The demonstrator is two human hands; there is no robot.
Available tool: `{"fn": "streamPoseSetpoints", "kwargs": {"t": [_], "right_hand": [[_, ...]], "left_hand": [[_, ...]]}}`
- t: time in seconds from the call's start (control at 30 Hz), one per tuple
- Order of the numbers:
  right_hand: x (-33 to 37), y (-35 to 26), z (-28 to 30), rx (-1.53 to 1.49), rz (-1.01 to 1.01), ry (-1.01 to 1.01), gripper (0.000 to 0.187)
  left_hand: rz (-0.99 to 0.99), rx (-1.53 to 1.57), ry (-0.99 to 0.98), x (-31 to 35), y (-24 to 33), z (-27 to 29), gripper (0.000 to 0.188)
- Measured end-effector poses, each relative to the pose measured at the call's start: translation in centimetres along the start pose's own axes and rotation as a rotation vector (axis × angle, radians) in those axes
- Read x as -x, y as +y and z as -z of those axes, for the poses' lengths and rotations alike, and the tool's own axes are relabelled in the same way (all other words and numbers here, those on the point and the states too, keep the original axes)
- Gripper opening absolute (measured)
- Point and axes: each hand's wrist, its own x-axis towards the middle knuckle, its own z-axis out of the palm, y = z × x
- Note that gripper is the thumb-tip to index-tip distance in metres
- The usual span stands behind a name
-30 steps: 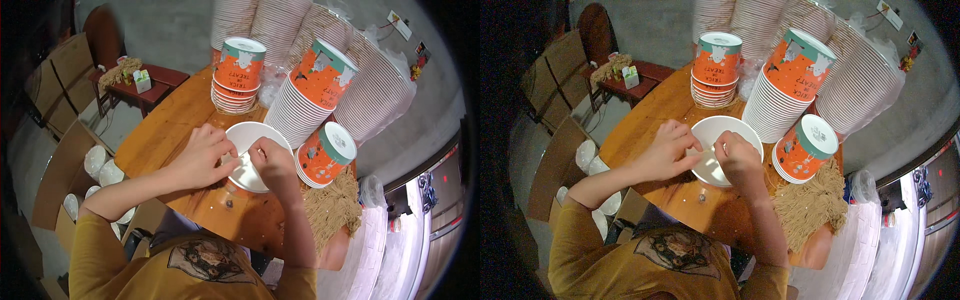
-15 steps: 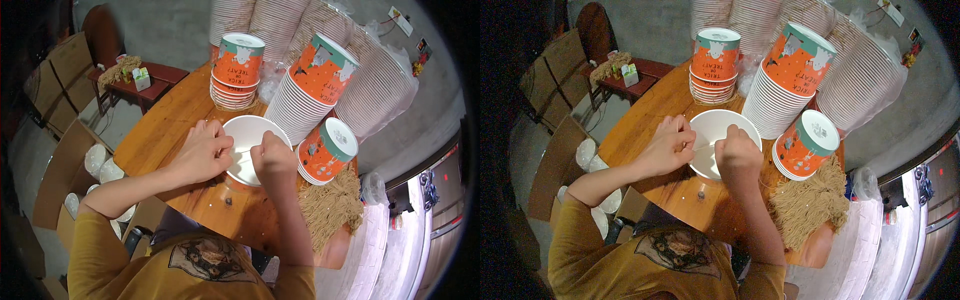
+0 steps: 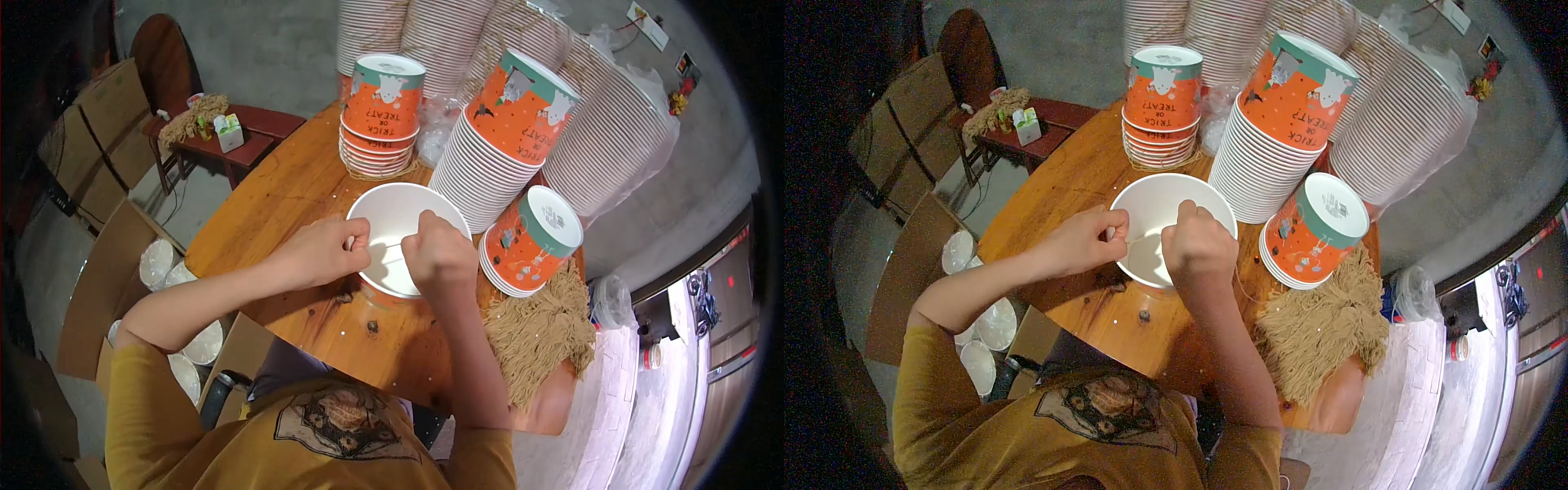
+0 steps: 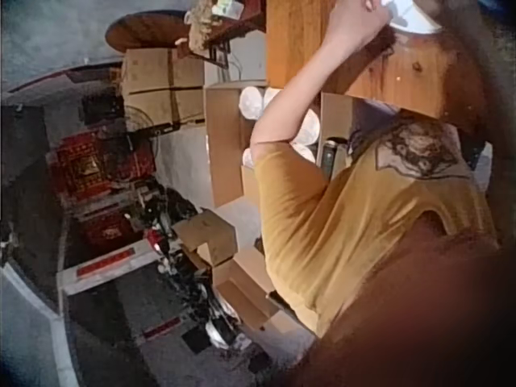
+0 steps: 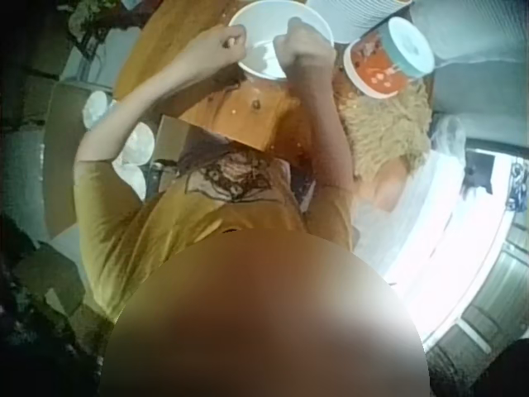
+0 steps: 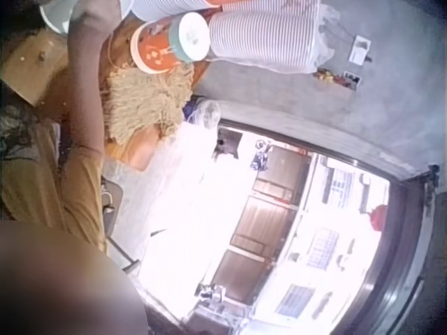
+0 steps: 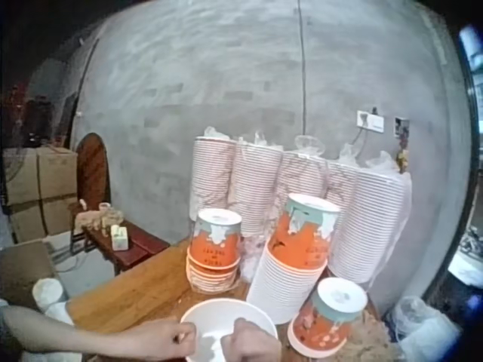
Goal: Tying thin strings onto the rims of themed paper cups for packaging.
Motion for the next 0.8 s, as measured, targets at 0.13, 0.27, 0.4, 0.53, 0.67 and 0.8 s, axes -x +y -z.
{"fn": "streamPoseSetpoints", "kwargs": {"t": [0.13,0.27,0.4,0.53,0.67,0.8], "right_hand": [[0.0,-0.6,0.0,0.058,-0.042,-0.028,0.014],[-0.7,-0.4,1.3,-0.18,-0.052,-0.069,0.017],[0.2,-0.4,4.4,-1.175,-0.352,-0.131,0.013],[2.0,0.3,5.5,-1.345,-0.476,0.003,0.015],[3.2,-0.1,5.5,-1.564,-0.647,0.06,0.014],[3.6,-2.3,4.6,-1.751,-0.658,0.069,0.017]], "left_hand": [[0.134,0.005,-0.086,-1.1,0.2,0.8,0.016],[0.036,-0.059,-0.027,-3.7,-1.2,1.6,0.009],[-0.274,-0.339,0.151,-5.9,-3.8,3.5,0.018],[-0.379,-0.292,0.136,-8.0,-5.1,4.1,0.022],[-0.576,-0.395,0.348,-8.2,-3.7,3.6,0.021],[-0.486,0.394,0.256,-0.3,4.0,-1.3,0.035]]}}
